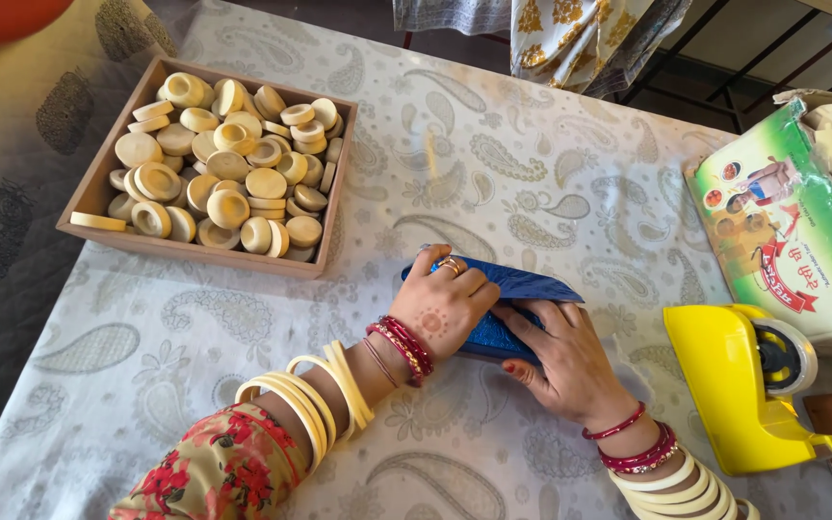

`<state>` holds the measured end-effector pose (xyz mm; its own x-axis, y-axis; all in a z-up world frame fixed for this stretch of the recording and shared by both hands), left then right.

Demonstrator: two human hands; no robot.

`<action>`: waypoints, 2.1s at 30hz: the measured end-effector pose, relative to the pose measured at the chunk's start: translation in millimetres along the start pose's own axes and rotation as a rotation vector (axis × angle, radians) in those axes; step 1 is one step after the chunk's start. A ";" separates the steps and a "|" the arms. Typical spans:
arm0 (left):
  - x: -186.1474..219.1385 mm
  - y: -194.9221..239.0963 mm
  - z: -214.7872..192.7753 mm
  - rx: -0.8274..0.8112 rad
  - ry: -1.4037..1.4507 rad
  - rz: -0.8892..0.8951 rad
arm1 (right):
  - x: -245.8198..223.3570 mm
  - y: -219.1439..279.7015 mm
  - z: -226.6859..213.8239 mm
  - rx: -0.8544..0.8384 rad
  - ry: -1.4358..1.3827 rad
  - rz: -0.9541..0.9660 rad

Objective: The person wraps individual sweet pieces by hand using blue foil and places them into a small pink box.

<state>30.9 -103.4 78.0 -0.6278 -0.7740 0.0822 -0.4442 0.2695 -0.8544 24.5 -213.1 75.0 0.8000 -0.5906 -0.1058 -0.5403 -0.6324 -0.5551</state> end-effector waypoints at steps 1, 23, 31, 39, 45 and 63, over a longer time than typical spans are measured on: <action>0.0 -2.0 -1.5 0.012 -0.004 -0.015 | 1.1 0.0 1.1 0.001 -0.003 0.007; 11.9 8.2 15.2 -0.133 0.046 0.035 | 21.1 17.7 -8.8 0.060 -0.203 0.144; 13.8 6.5 16.6 -0.174 0.043 0.056 | 20.6 9.8 -10.5 0.090 -0.133 0.098; 16.4 4.6 9.0 -0.250 0.090 0.011 | 12.7 8.0 -11.8 0.108 -0.150 0.035; 19.8 6.1 6.2 -0.365 0.170 -0.027 | 10.7 13.2 -10.5 0.126 -0.136 0.079; 23.0 15.9 16.1 -0.397 0.062 0.072 | 11.7 19.7 -28.6 0.273 -0.002 -0.069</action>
<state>19.7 -126.1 58.0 -0.6984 -0.7122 0.0708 -0.6023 0.5313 -0.5958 15.7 -246.7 86.4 0.8332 -0.5496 -0.0610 -0.3941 -0.5127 -0.7628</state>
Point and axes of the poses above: each hand's wrist, its own y-axis away from the middle knuckle, its own z-axis out of the palm, x = y × z, the point moved 10 cm from there along -y, towards the middle knuckle, and after that the axes turned 15 degrees about x, right-handed, at the moved point
